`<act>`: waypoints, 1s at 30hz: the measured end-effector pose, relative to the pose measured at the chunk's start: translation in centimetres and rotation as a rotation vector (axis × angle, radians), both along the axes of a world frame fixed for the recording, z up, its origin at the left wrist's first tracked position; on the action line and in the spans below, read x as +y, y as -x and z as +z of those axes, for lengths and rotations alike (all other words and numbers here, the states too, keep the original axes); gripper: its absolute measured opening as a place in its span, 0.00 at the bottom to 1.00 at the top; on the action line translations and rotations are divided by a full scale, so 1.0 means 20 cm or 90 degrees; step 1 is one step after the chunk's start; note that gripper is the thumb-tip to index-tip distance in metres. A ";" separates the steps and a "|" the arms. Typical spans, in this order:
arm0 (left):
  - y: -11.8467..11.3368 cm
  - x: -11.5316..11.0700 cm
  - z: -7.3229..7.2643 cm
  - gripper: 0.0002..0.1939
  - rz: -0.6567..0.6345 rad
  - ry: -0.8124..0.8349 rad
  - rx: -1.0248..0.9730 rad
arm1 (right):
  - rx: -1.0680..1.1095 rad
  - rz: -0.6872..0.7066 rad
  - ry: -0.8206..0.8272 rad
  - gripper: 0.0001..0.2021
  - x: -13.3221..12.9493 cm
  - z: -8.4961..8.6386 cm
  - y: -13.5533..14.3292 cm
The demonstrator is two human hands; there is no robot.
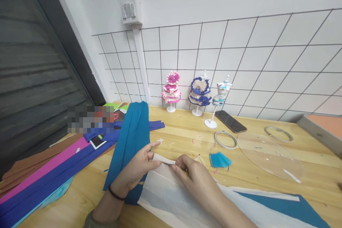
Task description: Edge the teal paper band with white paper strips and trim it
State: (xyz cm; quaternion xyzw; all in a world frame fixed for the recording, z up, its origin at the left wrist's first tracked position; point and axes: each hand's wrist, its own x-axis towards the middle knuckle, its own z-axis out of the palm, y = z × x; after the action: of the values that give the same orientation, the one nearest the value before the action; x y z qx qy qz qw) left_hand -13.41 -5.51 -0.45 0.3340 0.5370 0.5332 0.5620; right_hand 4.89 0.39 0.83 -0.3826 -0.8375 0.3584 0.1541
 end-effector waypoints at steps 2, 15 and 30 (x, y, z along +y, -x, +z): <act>0.00 0.00 0.01 0.40 -0.005 -0.011 0.003 | 0.003 0.000 0.003 0.13 0.00 -0.01 0.00; -0.01 0.00 0.02 0.36 -0.018 -0.033 -0.052 | 0.024 -0.002 -0.013 0.12 -0.01 -0.03 0.03; -0.01 0.01 0.01 0.34 -0.016 -0.021 -0.061 | 0.028 -0.014 0.010 0.14 0.00 -0.03 0.05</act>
State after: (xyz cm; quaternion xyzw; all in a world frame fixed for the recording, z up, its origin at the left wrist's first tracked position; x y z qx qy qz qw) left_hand -13.12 -5.32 -0.18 0.3240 0.4961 0.5506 0.5880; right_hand 3.97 0.31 0.24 -0.3851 -0.8266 0.3719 0.1736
